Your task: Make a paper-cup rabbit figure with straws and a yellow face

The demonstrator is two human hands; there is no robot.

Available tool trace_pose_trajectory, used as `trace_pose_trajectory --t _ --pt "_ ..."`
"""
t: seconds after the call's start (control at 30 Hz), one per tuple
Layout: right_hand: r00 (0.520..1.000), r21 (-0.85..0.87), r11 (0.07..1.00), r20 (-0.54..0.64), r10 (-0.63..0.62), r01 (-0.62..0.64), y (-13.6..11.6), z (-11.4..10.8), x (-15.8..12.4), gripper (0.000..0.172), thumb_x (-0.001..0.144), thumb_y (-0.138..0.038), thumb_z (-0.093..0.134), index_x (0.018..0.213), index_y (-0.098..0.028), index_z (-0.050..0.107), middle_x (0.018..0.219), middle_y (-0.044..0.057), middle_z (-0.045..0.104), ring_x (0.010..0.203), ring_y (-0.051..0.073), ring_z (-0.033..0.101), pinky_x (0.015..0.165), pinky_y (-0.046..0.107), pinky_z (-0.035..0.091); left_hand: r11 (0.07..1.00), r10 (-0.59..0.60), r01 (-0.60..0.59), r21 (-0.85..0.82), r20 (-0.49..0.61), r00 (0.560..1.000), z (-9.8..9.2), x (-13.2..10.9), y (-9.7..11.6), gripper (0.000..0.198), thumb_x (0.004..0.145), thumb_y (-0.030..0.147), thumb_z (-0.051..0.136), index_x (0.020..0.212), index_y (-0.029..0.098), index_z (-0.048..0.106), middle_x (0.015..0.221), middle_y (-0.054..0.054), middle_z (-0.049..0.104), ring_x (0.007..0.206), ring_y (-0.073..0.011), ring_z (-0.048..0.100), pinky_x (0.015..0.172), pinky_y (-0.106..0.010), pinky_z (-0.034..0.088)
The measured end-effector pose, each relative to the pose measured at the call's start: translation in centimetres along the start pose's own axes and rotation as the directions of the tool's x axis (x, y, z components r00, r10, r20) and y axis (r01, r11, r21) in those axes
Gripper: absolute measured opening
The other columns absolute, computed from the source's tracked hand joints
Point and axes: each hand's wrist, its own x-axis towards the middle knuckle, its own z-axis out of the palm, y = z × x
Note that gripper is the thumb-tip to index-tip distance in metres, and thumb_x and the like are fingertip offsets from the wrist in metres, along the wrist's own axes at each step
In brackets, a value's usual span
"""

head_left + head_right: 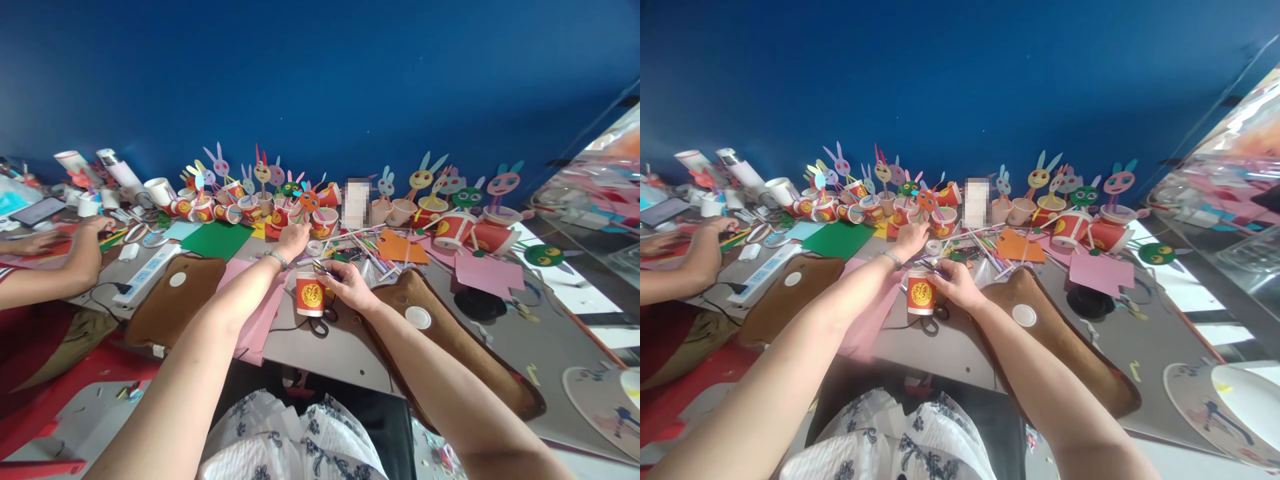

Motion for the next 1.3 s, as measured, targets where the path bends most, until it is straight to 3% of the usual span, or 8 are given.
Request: trace_pose_trajectory --t 0.23,0.47,0.57,0.7,0.9,0.97,1.07,1.3 --pt "1.000 -0.017 1.000 0.002 -0.014 0.014 0.0 0.0 -0.1 0.038 0.083 -0.054 0.064 0.073 -0.018 0.058 0.067 0.000 0.054 0.064 0.013 0.045 0.060 0.026 0.036 0.995 0.066 -0.071 -0.071 -0.068 0.996 -0.4 -0.3 -0.2 0.026 0.099 0.020 0.045 0.103 0.017 0.071 0.101 -0.012 0.074 0.095 -0.0247 0.070 0.078 -0.033 0.050" --pt "1.000 -0.012 1.000 0.000 -0.007 0.007 -0.1 -0.2 0.0 0.036 0.082 -0.053 0.065 0.073 -0.018 0.061 0.068 0.000 0.056 0.065 0.014 0.047 0.062 0.028 0.038 0.903 0.177 -0.248 -0.350 -0.223 0.959 -4.2 -2.4 -3.6 0.008 0.079 0.014 0.067 0.073 0.016 0.063 0.086 -0.007 0.070 0.086 -0.0183 0.065 0.082 -0.030 0.050" --pt "1.000 0.003 1.000 -0.005 0.002 -0.002 0.0 -0.2 0.1 0.036 0.081 -0.053 0.066 0.073 -0.019 0.060 0.068 0.000 0.057 0.065 0.014 0.047 0.062 0.028 0.039 0.791 0.165 -0.159 -0.591 -0.044 0.985 -5.9 -3.5 -6.1 0.005 0.079 0.014 0.062 0.075 0.015 0.061 0.068 0.000 0.065 0.066 -0.0134 0.061 0.070 -0.026 0.049" --pt "1.000 -0.003 1.000 -0.022 0.004 -0.004 0.2 -0.1 0.1 0.038 0.081 -0.055 0.066 0.071 -0.019 0.058 0.065 -0.001 0.053 0.064 0.014 0.045 0.061 0.028 0.039 0.715 0.250 -0.065 -0.696 0.167 0.954 -7.6 -4.6 -9.5 0.013 0.069 0.010 0.061 0.080 0.013 0.066 0.077 -0.001 0.071 0.070 -0.0123 0.064 0.067 -0.023 0.049" --pt "0.999 -0.011 1.000 -0.032 0.002 -0.002 0.1 0.0 0.1 0.036 0.081 -0.052 0.067 0.070 -0.019 0.057 0.065 -0.002 0.053 0.064 0.013 0.045 0.063 0.028 0.039 0.834 0.361 0.064 -0.549 0.629 0.688 -7.4 -5.6 -11.7 0.024 0.064 0.018 0.069 0.088 0.016 0.075 0.086 -0.001 0.077 0.077 -0.0152 0.070 0.070 -0.022 0.053" --pt "1.000 -0.007 1.000 -0.028 0.003 -0.003 0.0 0.0 0.1 0.035 0.081 -0.052 0.067 0.070 -0.020 0.057 0.065 -0.002 0.053 0.064 0.013 0.045 0.063 0.029 0.039 0.872 0.339 0.057 -0.487 0.683 0.647 -6.7 -5.8 -11.6 0.027 0.062 0.019 0.071 0.089 0.018 0.076 0.087 -0.001 0.078 0.078 -0.0160 0.070 0.070 -0.022 0.053" --pt "1.000 0.004 1.000 -0.021 0.014 -0.014 -0.1 0.0 0.1 0.035 0.081 -0.051 0.067 0.071 -0.019 0.058 0.066 -0.001 0.054 0.064 0.014 0.046 0.063 0.029 0.040 0.909 0.298 0.013 -0.417 0.670 0.680 -5.6 -5.8 -11.1 0.028 0.059 0.016 0.072 0.086 0.020 0.077 0.083 0.000 0.078 0.075 -0.0159 0.068 0.067 -0.022 0.050" --pt "1.000 0.004 1.000 -0.018 0.020 -0.020 -0.4 -0.1 0.1 0.039 0.081 -0.056 0.068 0.071 -0.019 0.058 0.064 0.000 0.055 0.063 0.014 0.047 0.061 0.028 0.040 0.954 0.273 -0.176 -0.243 0.457 0.847 -4.9 -7.0 -9.6 0.025 0.065 0.007 0.067 0.085 0.020 0.066 0.094 -0.003 0.070 0.086 -0.0186 0.061 0.074 -0.026 0.043"
